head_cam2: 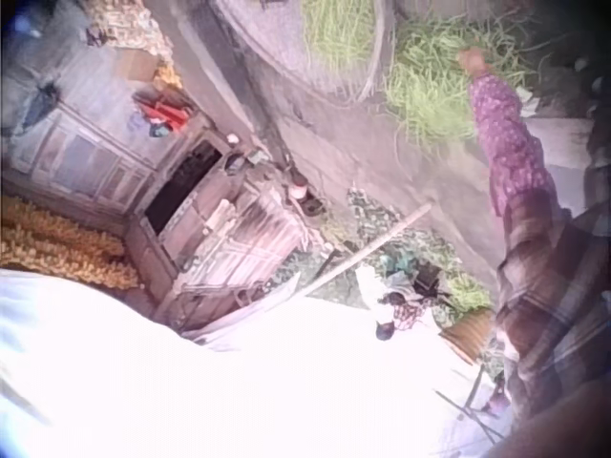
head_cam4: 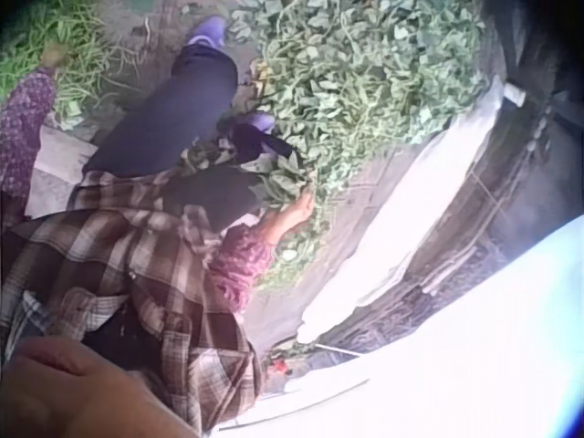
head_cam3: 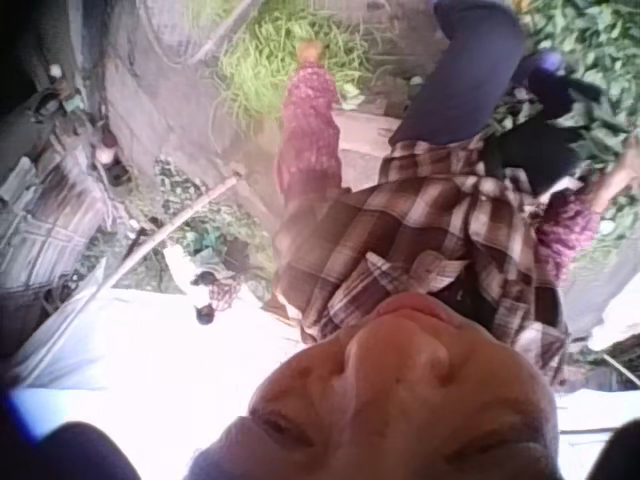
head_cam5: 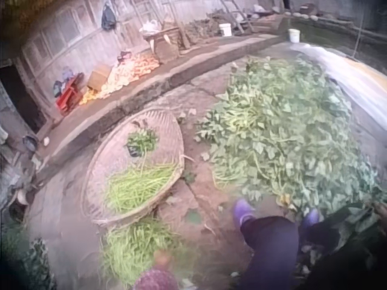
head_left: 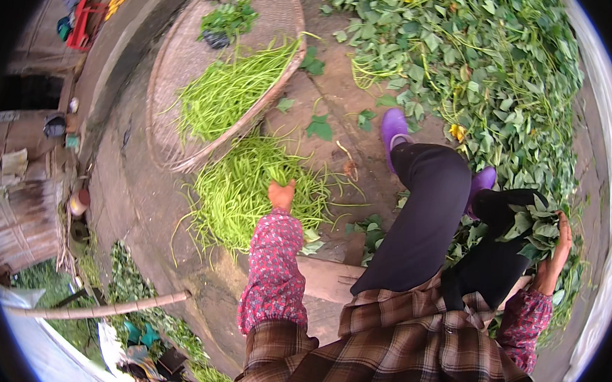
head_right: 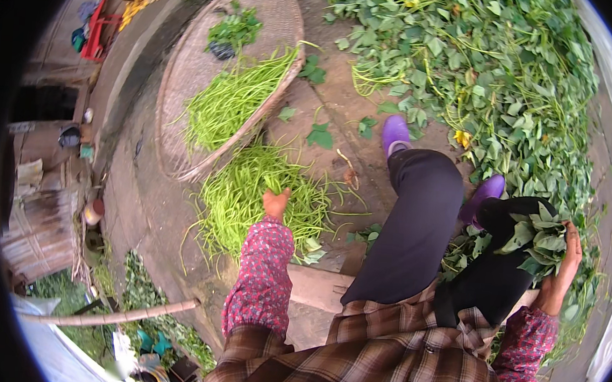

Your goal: The person sits on the ground and sorts through a large pile of green leafy vegetables. They pick up stems, remove leaves, and place the cleaned stems into a woven basket while discarding the leaves onto the floor.

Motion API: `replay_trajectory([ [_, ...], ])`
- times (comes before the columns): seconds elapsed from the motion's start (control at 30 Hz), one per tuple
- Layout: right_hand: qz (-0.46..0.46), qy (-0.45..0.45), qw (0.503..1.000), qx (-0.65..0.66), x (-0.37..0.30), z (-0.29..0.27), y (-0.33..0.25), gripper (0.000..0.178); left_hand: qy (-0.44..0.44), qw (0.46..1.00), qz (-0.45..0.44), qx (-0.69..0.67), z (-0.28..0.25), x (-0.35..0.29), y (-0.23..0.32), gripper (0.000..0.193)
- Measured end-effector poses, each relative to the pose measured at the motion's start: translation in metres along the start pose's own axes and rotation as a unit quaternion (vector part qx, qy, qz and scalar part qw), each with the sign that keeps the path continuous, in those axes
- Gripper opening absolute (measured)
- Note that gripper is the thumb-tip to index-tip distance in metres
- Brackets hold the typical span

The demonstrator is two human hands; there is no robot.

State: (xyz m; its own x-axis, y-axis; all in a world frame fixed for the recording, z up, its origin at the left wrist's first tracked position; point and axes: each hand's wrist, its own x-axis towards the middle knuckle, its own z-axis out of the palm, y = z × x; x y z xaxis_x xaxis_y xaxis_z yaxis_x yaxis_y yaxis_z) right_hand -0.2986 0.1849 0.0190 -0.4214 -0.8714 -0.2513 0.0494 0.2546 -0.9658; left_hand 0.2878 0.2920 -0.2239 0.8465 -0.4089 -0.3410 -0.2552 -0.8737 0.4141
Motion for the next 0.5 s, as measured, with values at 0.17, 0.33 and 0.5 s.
replay_trajectory([
  [0.17, -0.048, 0.1, 0.993, -0.041, 0.014, -0.081, -0.027, 0.03, -0.018, 0.996, -0.014, 0.089, 0.019, 0.011, 0.017, 0.062],
  [0.33, -0.057, 0.104, 0.987, -0.111, 0.019, -0.116, -0.052, 0.029, -0.044, 0.994, 0.084, 0.046, 0.061, 0.012, 0.011, 0.048],
  [0.5, -0.141, 0.07, 0.94, -0.304, 0.015, -0.085, -0.054, 0.024, -0.109, 0.989, 0.09, 0.035, 0.086, 0.004, 0.035, 0.045],
])
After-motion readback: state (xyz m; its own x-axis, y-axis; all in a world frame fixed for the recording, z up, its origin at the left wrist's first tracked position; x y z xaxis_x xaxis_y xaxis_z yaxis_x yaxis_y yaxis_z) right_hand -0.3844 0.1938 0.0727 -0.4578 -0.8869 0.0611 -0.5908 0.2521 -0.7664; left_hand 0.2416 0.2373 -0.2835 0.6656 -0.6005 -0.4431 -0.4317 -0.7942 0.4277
